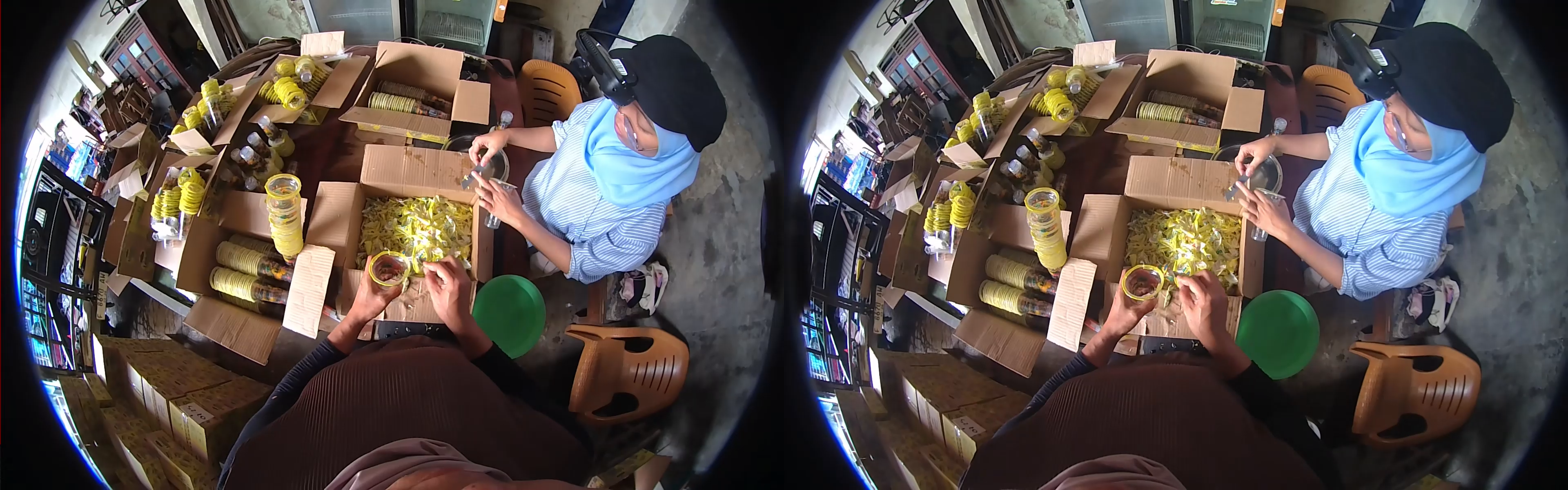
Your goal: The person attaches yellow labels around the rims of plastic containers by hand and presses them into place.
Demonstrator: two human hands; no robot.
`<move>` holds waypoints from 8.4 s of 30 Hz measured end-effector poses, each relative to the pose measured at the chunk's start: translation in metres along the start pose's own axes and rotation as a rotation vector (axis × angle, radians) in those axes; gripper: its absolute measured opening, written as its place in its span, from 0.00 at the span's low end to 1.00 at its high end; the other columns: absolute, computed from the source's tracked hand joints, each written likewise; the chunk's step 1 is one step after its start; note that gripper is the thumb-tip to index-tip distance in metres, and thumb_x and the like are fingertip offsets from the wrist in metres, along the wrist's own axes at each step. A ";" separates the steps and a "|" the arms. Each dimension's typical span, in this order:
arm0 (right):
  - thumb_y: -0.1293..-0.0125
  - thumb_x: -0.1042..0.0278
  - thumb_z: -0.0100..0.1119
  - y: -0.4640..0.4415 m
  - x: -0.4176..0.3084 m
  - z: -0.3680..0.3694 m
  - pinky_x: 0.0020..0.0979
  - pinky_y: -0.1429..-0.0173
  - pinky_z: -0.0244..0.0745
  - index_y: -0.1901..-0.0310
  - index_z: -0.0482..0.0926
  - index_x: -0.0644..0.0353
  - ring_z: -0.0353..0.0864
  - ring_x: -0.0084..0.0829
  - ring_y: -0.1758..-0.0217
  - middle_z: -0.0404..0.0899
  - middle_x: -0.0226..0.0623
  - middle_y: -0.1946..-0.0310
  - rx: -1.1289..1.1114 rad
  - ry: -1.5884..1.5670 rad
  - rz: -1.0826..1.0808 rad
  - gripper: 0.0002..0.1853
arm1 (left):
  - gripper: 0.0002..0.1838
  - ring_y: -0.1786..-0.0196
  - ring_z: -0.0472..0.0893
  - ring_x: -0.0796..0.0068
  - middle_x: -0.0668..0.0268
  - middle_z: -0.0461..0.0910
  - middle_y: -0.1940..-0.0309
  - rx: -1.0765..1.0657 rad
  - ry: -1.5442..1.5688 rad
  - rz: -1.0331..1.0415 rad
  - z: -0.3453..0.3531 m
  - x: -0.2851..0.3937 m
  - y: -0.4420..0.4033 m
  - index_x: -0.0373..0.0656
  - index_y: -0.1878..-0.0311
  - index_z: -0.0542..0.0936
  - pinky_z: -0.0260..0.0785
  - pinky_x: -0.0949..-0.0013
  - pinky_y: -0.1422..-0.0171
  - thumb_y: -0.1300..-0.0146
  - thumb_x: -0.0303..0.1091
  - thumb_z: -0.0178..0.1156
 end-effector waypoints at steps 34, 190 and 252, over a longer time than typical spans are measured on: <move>0.48 0.80 0.65 -0.003 0.013 0.017 0.35 0.61 0.74 0.61 0.83 0.58 0.77 0.36 0.64 0.72 0.35 0.69 -0.072 0.212 -0.260 0.11 | 0.29 0.46 0.75 0.71 0.63 0.74 0.48 -0.371 0.488 -0.404 -0.027 0.004 0.005 0.38 0.41 0.69 0.69 0.69 0.41 0.50 0.26 0.61; 0.49 0.83 0.67 0.011 -0.026 -0.006 0.31 0.71 0.74 0.59 0.81 0.63 0.78 0.33 0.73 0.75 0.39 0.72 0.097 -0.052 -0.064 0.14 | 0.30 0.38 0.69 0.67 0.57 0.67 0.42 0.139 0.281 0.020 0.019 -0.012 0.002 0.39 0.37 0.59 0.63 0.62 0.34 0.37 0.30 0.63; 0.47 0.76 0.67 0.011 0.026 0.028 0.35 0.66 0.76 0.63 0.81 0.63 0.81 0.39 0.71 0.78 0.41 0.69 -0.066 -0.033 0.158 0.09 | 0.26 0.39 0.70 0.71 0.61 0.68 0.43 0.007 0.372 -0.128 0.037 -0.034 0.029 0.42 0.35 0.58 0.64 0.64 0.33 0.31 0.30 0.58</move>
Point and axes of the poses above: each hand's wrist, its own y-axis away from the middle knuckle, its own z-axis out of the palm, x = y × z, the point moved 4 cm from there along -y, towards the middle knuckle
